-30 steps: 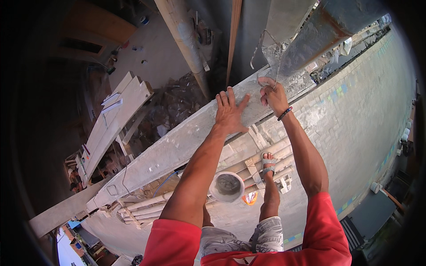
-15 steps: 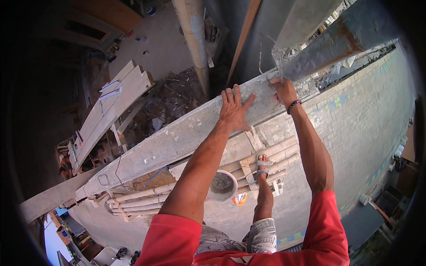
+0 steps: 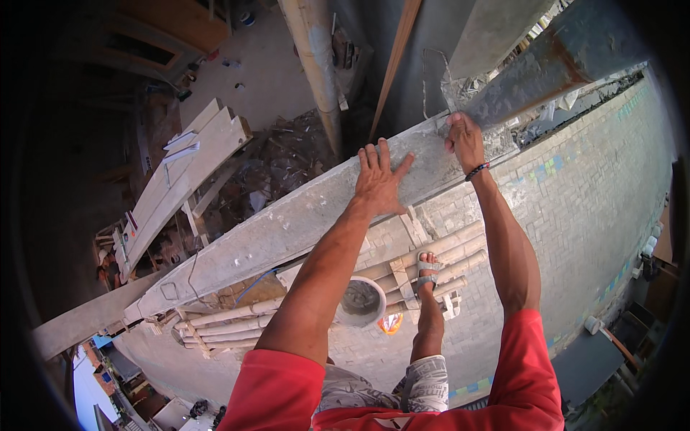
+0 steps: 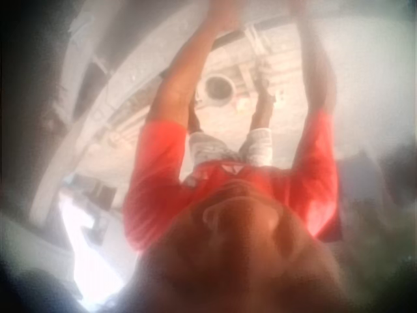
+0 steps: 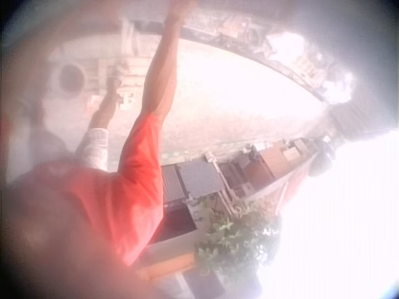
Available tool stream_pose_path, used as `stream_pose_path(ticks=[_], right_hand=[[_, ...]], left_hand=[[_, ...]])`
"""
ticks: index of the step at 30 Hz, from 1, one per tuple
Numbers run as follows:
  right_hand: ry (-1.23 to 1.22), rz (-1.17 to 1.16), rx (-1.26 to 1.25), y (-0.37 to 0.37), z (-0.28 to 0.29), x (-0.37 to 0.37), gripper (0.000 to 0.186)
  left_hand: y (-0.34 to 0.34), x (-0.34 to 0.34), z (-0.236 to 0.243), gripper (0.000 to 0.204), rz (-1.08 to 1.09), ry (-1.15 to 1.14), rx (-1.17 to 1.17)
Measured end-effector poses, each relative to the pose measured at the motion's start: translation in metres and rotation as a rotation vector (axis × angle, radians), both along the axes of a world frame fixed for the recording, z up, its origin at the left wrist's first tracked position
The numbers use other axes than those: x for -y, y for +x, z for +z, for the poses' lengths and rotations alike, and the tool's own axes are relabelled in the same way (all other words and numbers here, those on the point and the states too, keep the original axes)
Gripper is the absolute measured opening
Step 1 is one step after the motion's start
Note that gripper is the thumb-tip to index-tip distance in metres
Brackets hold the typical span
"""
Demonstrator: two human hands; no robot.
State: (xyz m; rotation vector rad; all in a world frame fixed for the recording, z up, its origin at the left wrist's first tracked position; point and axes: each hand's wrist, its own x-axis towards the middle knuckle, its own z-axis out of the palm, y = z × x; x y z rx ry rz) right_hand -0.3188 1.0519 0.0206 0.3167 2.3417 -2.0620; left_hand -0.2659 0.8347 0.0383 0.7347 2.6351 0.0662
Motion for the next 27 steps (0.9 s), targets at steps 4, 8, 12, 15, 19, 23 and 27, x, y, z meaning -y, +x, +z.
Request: stream_pose_path(ticks=[4, 8, 12, 15, 19, 23, 27], right_hand=[[0.100, 0.024, 0.052, -0.012, 0.008, 0.001, 0.033], [0.300, 0.027, 0.032, -0.021, 0.011, 0.000, 0.029], [0.431, 0.033, -0.097, -0.029, -0.005, -0.003, 0.030], [0.549, 0.007, -0.194, -0.027, -0.005, -0.002, 0.032], [0.587, 0.003, -0.165, -0.010, 0.008, -0.004, 0.036], [0.536, 0.042, -0.081, 0.021, 0.006, -0.021, 0.044], [0.485, 0.074, -0.095, 0.055, 0.009, -0.015, 0.048]], left_hand=[[-0.001, 0.000, 0.004, 0.124, 0.013, -0.023, 0.038], [-0.001, -0.003, 0.010, 0.125, 0.028, -0.031, 0.070], [-0.001, -0.003, 0.009, 0.124, 0.030, -0.027, 0.067], [-0.002, -0.004, 0.011, 0.123, 0.030, -0.034, 0.082], [0.001, -0.002, 0.009, 0.122, 0.031, -0.018, 0.059], [0.001, 0.000, 0.008, 0.121, 0.044, -0.017, 0.062], [0.001, -0.002, 0.012, 0.121, 0.060, -0.004, 0.081]])
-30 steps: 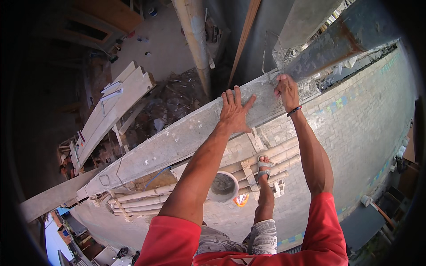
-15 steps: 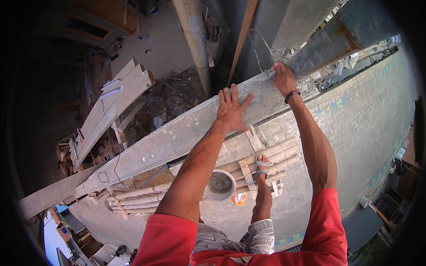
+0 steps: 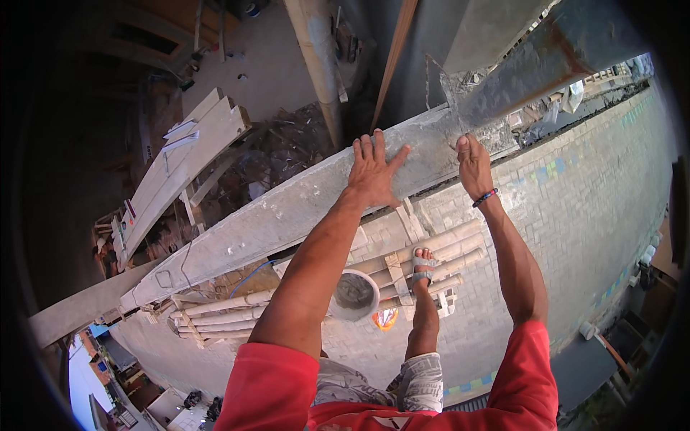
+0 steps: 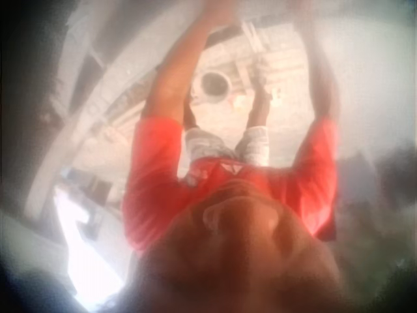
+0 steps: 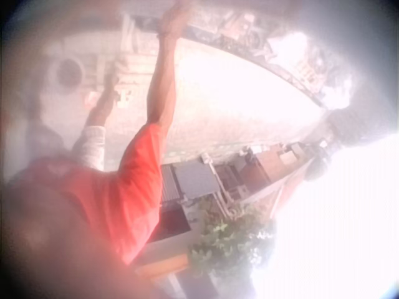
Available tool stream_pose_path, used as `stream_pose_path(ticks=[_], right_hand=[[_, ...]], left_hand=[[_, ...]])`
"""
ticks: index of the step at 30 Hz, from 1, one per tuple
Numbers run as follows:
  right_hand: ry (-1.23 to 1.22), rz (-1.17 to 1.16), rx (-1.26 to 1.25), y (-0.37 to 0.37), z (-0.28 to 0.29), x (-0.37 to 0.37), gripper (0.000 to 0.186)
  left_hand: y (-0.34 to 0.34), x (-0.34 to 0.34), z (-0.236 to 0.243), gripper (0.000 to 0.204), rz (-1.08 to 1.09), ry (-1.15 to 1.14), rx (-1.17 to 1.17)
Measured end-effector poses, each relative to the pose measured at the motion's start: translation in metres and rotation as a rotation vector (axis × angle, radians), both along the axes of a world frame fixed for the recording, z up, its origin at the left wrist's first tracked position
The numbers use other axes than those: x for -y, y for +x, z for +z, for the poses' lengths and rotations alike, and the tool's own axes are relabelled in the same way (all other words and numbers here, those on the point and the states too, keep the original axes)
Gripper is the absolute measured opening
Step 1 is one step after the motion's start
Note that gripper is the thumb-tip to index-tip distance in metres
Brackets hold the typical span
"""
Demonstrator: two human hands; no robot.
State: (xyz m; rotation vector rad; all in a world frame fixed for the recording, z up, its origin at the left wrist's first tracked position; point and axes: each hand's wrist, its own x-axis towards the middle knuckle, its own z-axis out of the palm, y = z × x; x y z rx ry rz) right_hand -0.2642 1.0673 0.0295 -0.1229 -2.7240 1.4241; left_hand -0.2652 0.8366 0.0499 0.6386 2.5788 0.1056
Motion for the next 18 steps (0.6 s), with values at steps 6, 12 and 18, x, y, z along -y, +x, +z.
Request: stream_pose_path(ticks=[6, 12, 18], right_hand=[[-0.189, 0.003, 0.076, 0.032, -0.003, -0.018, 0.048], [-0.288, -0.009, 0.154, 0.072, -0.011, -0.039, 0.045], [-0.467, -0.032, 0.244, 0.100, -0.021, -0.046, 0.045]], left_hand=[[0.002, 0.000, -0.006, 0.121, 0.004, 0.017, -0.019], [0.001, 0.001, -0.005, 0.122, 0.011, 0.025, -0.015], [0.001, 0.000, -0.009, 0.125, 0.002, 0.029, -0.030]])
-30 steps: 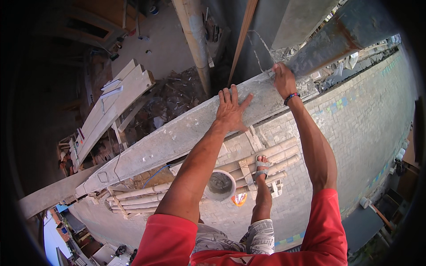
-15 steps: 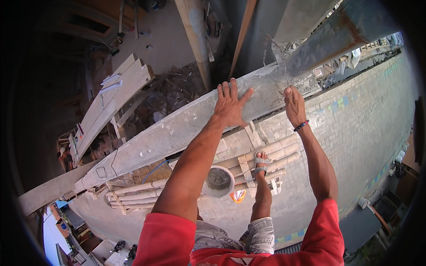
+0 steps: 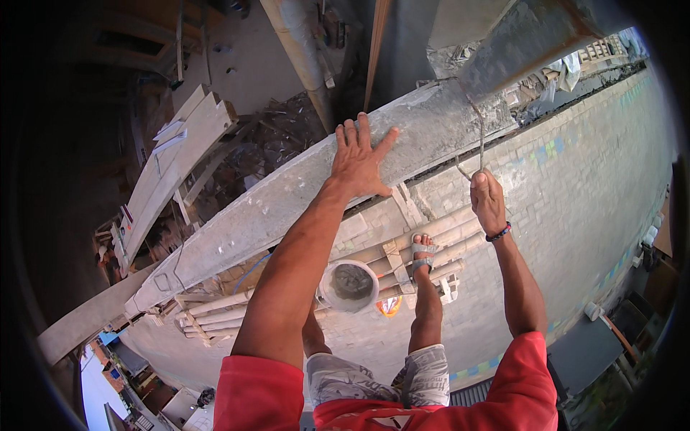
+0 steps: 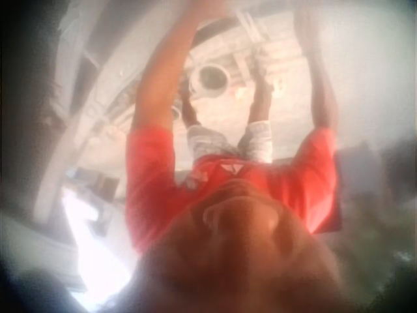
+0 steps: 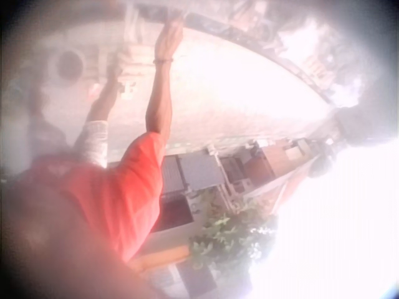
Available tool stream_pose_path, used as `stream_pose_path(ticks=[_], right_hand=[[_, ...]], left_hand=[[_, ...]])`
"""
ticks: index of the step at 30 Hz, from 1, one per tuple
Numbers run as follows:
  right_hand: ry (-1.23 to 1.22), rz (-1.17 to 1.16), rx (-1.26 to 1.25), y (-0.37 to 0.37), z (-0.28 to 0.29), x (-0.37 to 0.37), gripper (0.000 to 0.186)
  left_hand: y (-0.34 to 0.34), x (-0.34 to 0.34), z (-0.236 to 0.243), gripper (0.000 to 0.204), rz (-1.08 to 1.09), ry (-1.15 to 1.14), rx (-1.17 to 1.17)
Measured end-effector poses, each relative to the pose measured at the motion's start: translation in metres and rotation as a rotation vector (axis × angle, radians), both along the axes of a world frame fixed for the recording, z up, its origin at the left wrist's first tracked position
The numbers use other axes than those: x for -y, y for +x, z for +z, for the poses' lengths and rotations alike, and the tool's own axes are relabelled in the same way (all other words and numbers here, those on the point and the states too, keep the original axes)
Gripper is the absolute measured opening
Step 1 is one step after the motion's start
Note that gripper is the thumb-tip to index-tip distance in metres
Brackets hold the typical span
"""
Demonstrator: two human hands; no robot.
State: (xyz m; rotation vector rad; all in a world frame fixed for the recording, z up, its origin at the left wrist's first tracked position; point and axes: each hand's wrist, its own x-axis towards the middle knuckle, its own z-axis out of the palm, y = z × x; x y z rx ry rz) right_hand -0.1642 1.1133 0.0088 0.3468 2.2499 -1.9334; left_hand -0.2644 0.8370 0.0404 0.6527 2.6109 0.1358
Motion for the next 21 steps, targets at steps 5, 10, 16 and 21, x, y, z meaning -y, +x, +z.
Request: stream_pose_path(ticks=[5, 10, 16, 21], right_hand=[[-0.038, 0.003, -0.003, 0.009, -0.018, -0.002, 0.049], [-0.002, 0.018, -0.010, 0.021, -0.043, 0.000, 0.051], [-0.046, -0.046, -0.093, 0.027, -0.080, 0.012, 0.050], [-0.267, -0.101, 0.005, 0.029, -0.066, 0.011, 0.049]], left_hand=[[0.000, 0.003, -0.003, 0.125, -0.010, 0.005, -0.023], [0.001, 0.005, -0.004, 0.125, -0.019, 0.015, -0.030], [-0.002, 0.002, -0.003, 0.124, -0.023, 0.017, -0.019], [-0.001, 0.004, -0.004, 0.124, -0.023, 0.025, -0.021]])
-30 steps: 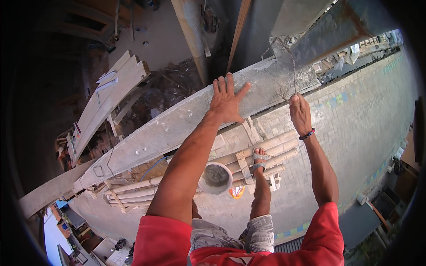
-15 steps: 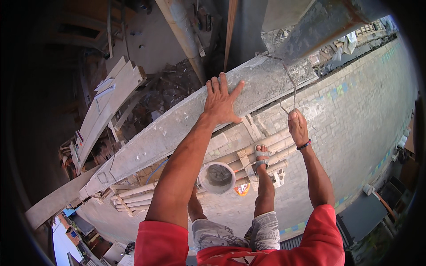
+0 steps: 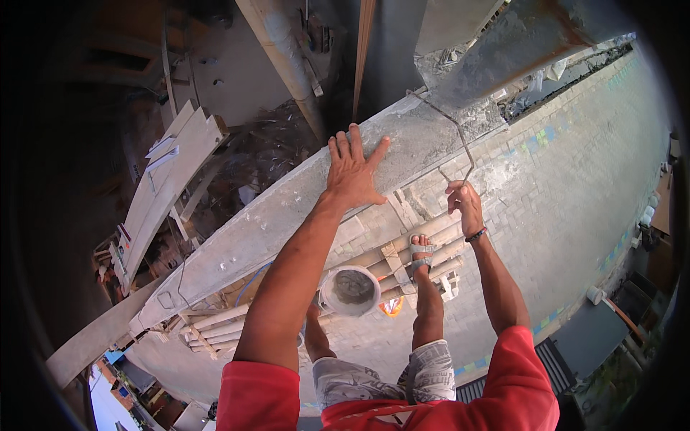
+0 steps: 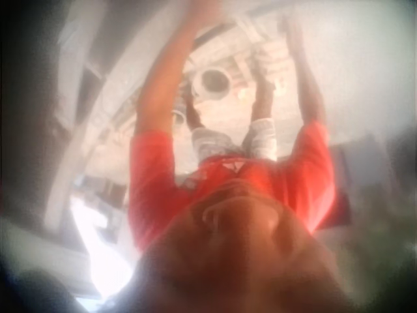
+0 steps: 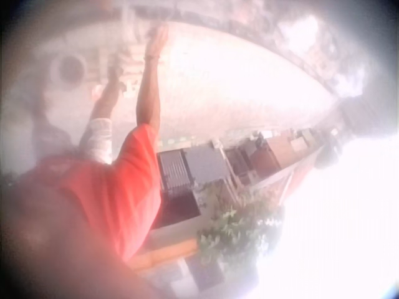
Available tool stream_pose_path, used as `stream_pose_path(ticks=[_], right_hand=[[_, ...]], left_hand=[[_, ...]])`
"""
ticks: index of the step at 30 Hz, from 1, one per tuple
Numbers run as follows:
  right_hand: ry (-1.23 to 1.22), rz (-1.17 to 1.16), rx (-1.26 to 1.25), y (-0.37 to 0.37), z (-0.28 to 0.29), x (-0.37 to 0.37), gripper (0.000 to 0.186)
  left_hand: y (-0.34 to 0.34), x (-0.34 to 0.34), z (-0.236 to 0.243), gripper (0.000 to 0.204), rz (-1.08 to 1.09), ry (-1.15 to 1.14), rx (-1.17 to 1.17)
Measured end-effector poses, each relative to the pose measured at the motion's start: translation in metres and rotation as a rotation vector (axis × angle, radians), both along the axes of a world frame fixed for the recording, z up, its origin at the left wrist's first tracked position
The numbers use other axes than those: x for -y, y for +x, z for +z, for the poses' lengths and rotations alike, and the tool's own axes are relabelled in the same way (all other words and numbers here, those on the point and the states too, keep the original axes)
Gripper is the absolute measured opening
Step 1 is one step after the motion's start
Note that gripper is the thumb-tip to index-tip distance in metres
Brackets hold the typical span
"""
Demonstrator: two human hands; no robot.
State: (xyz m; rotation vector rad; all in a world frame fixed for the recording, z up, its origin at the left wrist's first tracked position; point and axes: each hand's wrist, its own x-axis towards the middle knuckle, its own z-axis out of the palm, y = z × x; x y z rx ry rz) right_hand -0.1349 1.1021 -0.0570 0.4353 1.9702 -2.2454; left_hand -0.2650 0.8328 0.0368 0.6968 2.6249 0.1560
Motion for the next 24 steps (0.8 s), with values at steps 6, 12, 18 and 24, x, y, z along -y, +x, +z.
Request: stream_pose_path(ticks=[6, 12, 18, 24], right_hand=[[-0.119, -0.342, 0.232, -0.032, 0.002, -0.031, 0.082], [-0.357, -0.428, 0.324, -0.097, 0.009, -0.005, 0.104], [-0.504, -0.408, 0.132, -0.104, -0.027, -0.007, 0.074], [-0.497, -0.417, 0.069, -0.106, -0.025, 0.002, 0.078]], left_hand=[[-0.002, -0.001, 0.001, 0.125, -0.015, -0.005, -0.009], [-0.003, -0.006, 0.007, 0.124, -0.002, -0.026, 0.017], [-0.002, -0.005, 0.007, 0.123, 0.009, -0.020, 0.020], [-0.003, -0.003, 0.006, 0.125, 0.020, -0.044, 0.055]])
